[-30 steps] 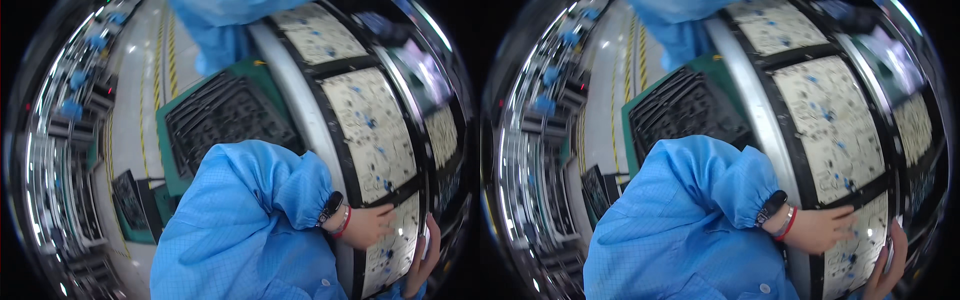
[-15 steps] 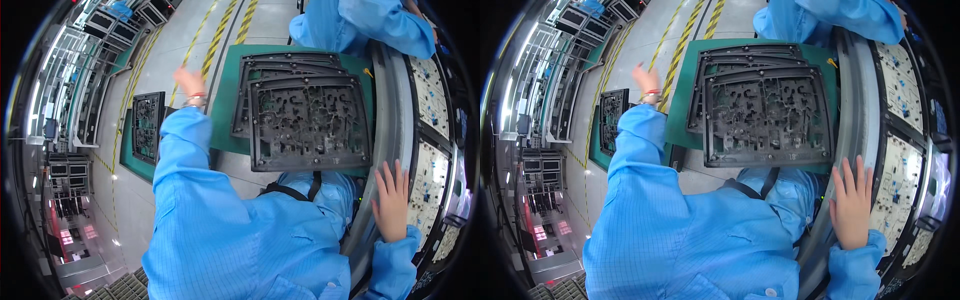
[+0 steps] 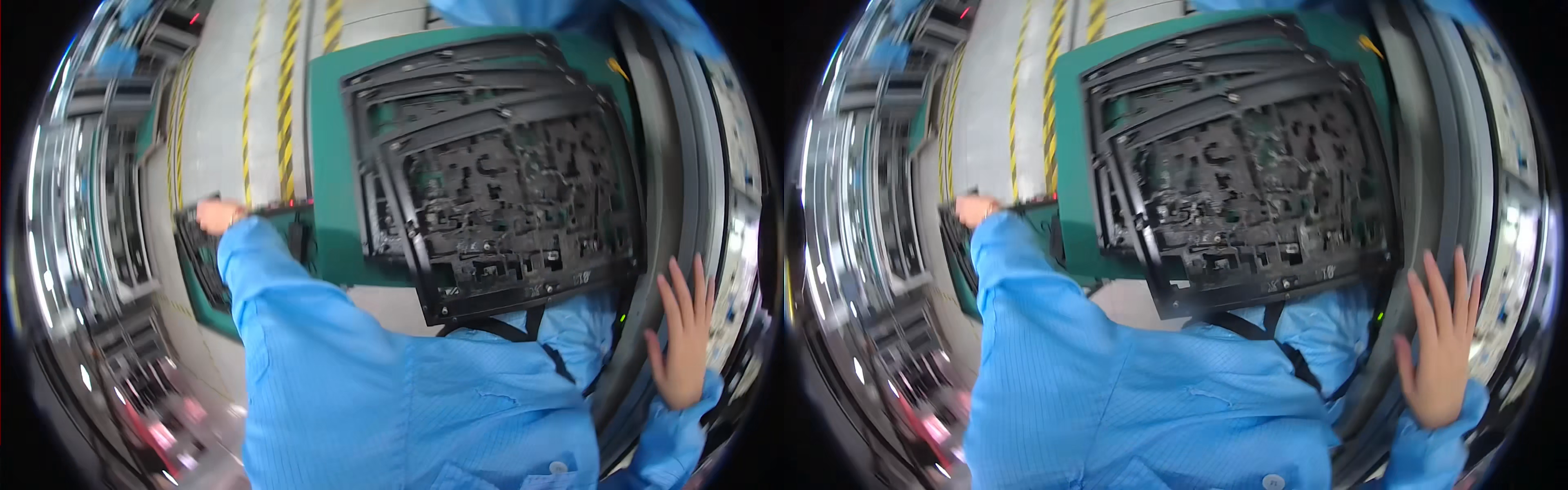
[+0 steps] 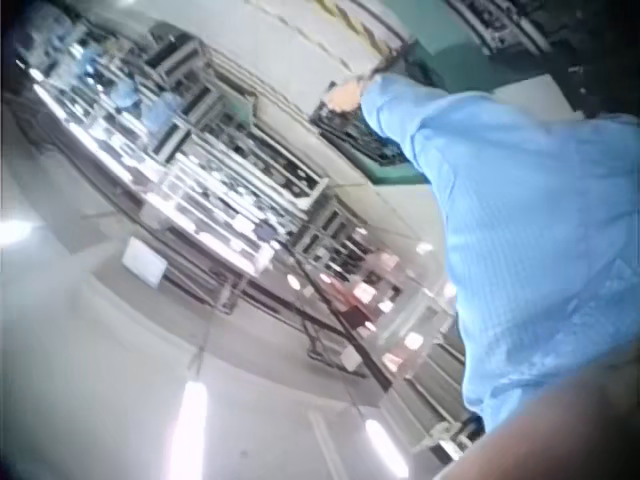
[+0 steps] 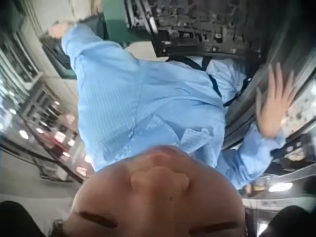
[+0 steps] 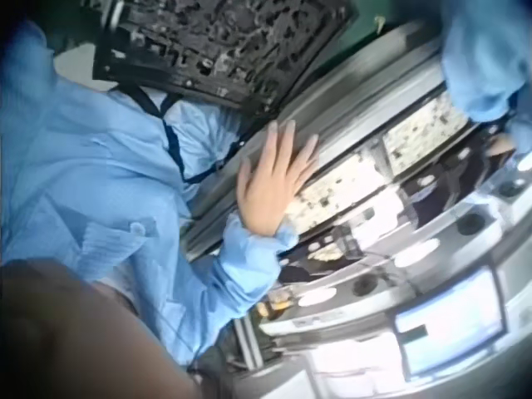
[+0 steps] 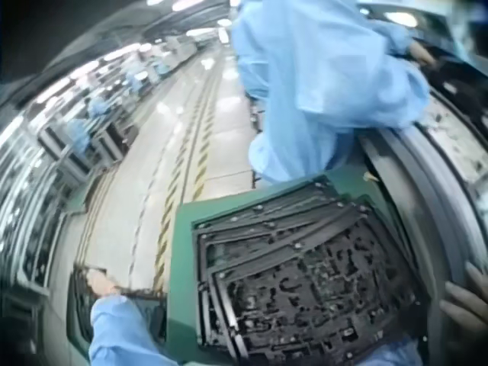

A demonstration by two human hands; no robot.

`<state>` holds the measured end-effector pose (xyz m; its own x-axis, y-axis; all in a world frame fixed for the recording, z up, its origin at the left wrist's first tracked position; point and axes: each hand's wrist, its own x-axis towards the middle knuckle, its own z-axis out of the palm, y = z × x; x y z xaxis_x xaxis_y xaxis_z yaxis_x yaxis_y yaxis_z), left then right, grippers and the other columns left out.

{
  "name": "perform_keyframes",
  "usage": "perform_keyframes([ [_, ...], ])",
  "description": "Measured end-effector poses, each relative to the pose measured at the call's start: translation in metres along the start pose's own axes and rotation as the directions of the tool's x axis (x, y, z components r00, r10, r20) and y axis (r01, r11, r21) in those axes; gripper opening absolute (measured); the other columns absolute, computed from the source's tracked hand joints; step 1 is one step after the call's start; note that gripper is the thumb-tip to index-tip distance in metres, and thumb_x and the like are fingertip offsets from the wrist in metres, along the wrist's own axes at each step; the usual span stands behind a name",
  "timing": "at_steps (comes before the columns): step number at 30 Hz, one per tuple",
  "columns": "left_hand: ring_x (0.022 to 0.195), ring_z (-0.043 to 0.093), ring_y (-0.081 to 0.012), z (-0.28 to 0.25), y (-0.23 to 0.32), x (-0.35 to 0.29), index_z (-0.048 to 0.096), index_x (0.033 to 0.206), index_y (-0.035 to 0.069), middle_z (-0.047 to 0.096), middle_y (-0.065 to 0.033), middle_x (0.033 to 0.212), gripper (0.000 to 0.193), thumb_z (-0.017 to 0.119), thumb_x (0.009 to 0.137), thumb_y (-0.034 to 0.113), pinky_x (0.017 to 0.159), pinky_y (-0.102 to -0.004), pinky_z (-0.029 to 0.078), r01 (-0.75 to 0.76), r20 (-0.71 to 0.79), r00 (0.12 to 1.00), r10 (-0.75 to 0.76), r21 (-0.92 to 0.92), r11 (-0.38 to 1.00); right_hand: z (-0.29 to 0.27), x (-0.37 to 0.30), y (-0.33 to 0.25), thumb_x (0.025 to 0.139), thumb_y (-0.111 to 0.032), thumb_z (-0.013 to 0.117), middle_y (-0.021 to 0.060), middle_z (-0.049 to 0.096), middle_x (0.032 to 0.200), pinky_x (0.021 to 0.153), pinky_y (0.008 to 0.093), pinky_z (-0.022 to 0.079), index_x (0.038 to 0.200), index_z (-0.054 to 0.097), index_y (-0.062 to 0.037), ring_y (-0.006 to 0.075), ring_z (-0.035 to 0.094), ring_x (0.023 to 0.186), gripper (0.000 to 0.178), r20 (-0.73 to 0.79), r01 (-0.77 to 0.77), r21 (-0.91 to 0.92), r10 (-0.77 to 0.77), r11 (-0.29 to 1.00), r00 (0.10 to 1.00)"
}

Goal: The person assembles circuit boards on a conveyor line by inserting electronic components into them by hand, pushing completed assemblies down the track, placing empty pallets onto the conveyor, and loading new circuit boards from a storage rack into the pallets.

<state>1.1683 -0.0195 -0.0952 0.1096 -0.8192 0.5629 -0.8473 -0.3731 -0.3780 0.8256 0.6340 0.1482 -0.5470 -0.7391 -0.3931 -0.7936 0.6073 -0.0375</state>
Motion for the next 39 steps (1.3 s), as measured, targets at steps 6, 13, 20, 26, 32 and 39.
perform_keyframes([
  [6, 0.098, 0.059, -0.0299, -0.007, -0.050, 0.015, 0.053, 0.107, 0.009, 0.058, -0.0135, 0.104, 0.050, 0.072, 0.069, 0.035, 0.083, -0.0425, 0.049, -0.164, 0.012, 0.985, 0.169, -0.189, 0.968, 0.041, 0.006, 0.014, 0.059, -0.004, 0.068, 0.0123, 0.039, 0.140, 0.114, 0.0530, 0.015, 0.126, 0.049, -0.0019, 0.0355, 0.024, 0.137, 0.070, -0.129, 0.012, 0.053, -0.005, 0.999, 0.992],
  [13, 0.097, 0.054, -0.0356, -0.039, -0.090, 0.034, 0.052, 0.096, 0.004, 0.058, -0.0165, 0.098, 0.052, 0.079, 0.060, 0.030, 0.085, -0.0438, 0.043, -0.209, -0.275, 0.952, 0.133, -0.269, 0.940, 0.077, -0.003, 0.021, 0.060, -0.005, 0.064, 0.0107, 0.055, 0.123, 0.115, 0.0506, 0.020, 0.108, 0.060, -0.0019, 0.0309, 0.034, 0.132, 0.048, -0.435, 0.124, -0.024, -0.122, 0.992, 0.892],
  [20, 0.090, 0.057, -0.0419, -0.116, -0.149, 0.055, 0.057, 0.092, -0.005, 0.061, -0.0234, 0.091, 0.043, 0.074, 0.063, 0.022, 0.082, -0.0488, 0.044, -0.191, -0.375, 0.921, -0.109, -0.676, 0.711, 0.086, -0.003, 0.024, 0.074, -0.009, 0.055, 0.0106, 0.056, 0.122, 0.116, 0.0507, 0.014, 0.109, 0.061, -0.0048, 0.0297, 0.032, 0.134, 0.036, -0.431, 0.134, -0.214, -0.216, 0.968, 0.876],
  [26, 0.088, 0.060, -0.0399, -0.230, -0.136, 0.045, 0.060, 0.101, -0.008, 0.063, -0.0244, 0.097, 0.054, 0.075, 0.066, 0.029, 0.080, -0.0452, 0.048, -0.375, -0.476, 0.878, -0.045, -0.744, 0.552, 0.087, -0.006, 0.032, 0.084, -0.019, 0.048, 0.0087, 0.052, 0.129, 0.116, 0.0525, 0.003, 0.118, 0.057, -0.0074, 0.0286, 0.026, 0.137, 0.037, -0.271, 0.116, -0.406, -0.240, 0.907, 0.932],
  [32, 0.097, 0.056, -0.0352, -0.350, -0.103, -0.019, 0.057, 0.107, -0.009, 0.059, -0.0219, 0.105, 0.050, 0.075, 0.071, 0.020, 0.089, -0.0401, 0.044, -0.594, -0.613, 0.790, 0.027, -0.753, 0.284, 0.088, -0.002, 0.027, 0.085, -0.020, 0.047, 0.0091, 0.054, 0.126, 0.116, 0.0515, 0.005, 0.116, 0.059, -0.0065, 0.0293, 0.028, 0.136, 0.036, -0.324, 0.032, -0.465, -0.204, 0.885, 0.924],
  [39, 0.119, 0.049, -0.0335, -0.454, -0.080, -0.185, 0.060, 0.102, -0.001, 0.053, -0.0184, 0.125, 0.040, 0.076, 0.065, 0.005, 0.094, -0.0381, 0.043, -0.761, -0.794, 0.599, 0.099, -0.604, -0.236, 0.098, 0.000, 0.034, 0.081, -0.019, 0.049, 0.0132, 0.058, 0.114, 0.115, 0.0517, 0.008, 0.103, 0.062, -0.0010, 0.0307, 0.032, 0.133, 0.031, -0.384, 0.043, -0.449, -0.236, 0.892, 0.893],
])
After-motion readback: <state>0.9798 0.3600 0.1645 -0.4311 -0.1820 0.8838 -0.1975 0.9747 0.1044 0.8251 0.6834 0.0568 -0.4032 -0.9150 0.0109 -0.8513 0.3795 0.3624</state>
